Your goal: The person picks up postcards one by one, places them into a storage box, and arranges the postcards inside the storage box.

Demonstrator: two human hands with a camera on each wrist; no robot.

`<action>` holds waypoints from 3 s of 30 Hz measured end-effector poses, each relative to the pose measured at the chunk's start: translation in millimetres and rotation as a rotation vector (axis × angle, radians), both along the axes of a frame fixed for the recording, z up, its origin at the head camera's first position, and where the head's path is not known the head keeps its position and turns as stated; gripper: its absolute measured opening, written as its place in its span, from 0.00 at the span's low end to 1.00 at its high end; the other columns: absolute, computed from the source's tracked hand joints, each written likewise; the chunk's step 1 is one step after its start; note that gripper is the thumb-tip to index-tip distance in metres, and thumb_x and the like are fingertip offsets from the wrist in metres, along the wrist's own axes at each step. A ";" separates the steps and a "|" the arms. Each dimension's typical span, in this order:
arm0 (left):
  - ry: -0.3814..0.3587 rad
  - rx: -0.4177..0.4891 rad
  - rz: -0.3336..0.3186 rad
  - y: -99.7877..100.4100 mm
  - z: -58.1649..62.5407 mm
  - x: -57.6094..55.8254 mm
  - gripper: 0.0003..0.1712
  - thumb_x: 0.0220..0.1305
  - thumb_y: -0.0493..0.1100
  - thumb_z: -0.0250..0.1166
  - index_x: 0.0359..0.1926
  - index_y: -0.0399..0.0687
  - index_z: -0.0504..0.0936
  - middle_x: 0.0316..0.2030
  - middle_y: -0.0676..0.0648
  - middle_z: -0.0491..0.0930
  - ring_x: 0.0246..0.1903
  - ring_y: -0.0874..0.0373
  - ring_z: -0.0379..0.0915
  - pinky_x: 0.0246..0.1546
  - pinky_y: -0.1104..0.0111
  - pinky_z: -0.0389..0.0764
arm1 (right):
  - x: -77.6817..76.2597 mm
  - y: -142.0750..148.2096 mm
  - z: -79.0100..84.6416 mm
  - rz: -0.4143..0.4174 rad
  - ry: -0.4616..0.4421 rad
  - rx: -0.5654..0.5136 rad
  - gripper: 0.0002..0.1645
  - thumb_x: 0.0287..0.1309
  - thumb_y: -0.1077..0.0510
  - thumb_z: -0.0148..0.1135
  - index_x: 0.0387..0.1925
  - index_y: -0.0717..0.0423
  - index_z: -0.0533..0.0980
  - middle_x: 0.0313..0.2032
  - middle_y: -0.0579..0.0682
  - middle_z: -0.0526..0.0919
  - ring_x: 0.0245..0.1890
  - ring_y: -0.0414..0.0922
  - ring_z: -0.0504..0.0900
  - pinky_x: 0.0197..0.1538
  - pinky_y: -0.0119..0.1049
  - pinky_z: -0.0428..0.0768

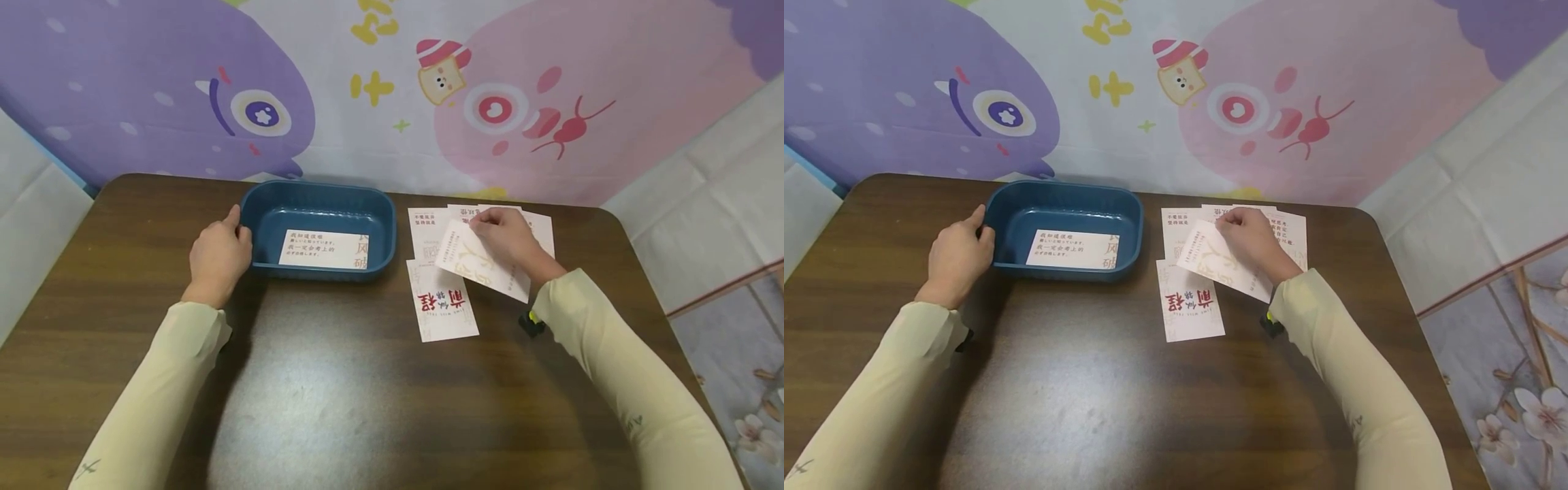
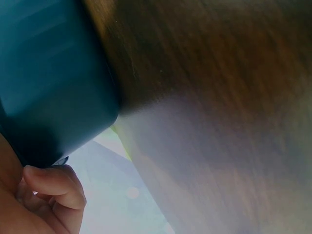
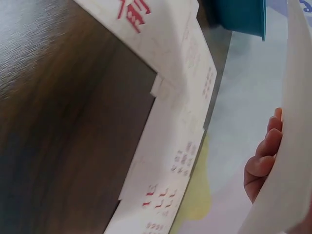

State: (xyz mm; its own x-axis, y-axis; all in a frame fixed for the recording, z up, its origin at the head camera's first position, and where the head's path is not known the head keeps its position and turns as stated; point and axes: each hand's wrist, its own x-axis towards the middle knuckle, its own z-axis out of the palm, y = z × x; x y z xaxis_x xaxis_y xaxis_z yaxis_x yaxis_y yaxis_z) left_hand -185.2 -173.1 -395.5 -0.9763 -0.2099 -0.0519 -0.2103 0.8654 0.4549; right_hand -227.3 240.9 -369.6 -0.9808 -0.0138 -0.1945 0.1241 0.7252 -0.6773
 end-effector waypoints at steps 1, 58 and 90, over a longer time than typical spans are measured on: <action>0.000 0.002 0.000 0.2 0.1 -0.1 0.29 0.64 0.44 0.38 0.66 0.45 0.51 0.53 0.30 0.67 0.41 0.37 0.67 0.41 0.48 0.68 | -1.1 -2.2 1.7 0.007 0.005 -0.005 0.15 0.57 0.53 0.51 0.39 0.59 0.76 0.40 0.54 0.78 0.38 0.45 0.71 0.43 0.34 0.65; 0.008 -0.017 0.010 -0.8 -2.2 -1.4 0.29 0.64 0.45 0.40 0.66 0.45 0.53 0.54 0.30 0.67 0.35 0.41 0.67 0.36 0.50 0.68 | -26.9 -113.2 41.9 0.280 0.040 -0.018 0.11 0.55 0.55 0.54 0.35 0.56 0.78 0.36 0.50 0.79 0.37 0.43 0.70 0.43 0.33 0.66; 0.023 -0.018 0.012 -2.2 -3.2 -1.3 0.28 0.63 0.45 0.40 0.65 0.45 0.55 0.54 0.32 0.68 0.37 0.40 0.70 0.40 0.49 0.69 | -33.0 -147.2 44.9 0.330 0.045 -0.031 0.13 0.56 0.51 0.53 0.37 0.53 0.77 0.38 0.48 0.78 0.39 0.42 0.71 0.46 0.35 0.68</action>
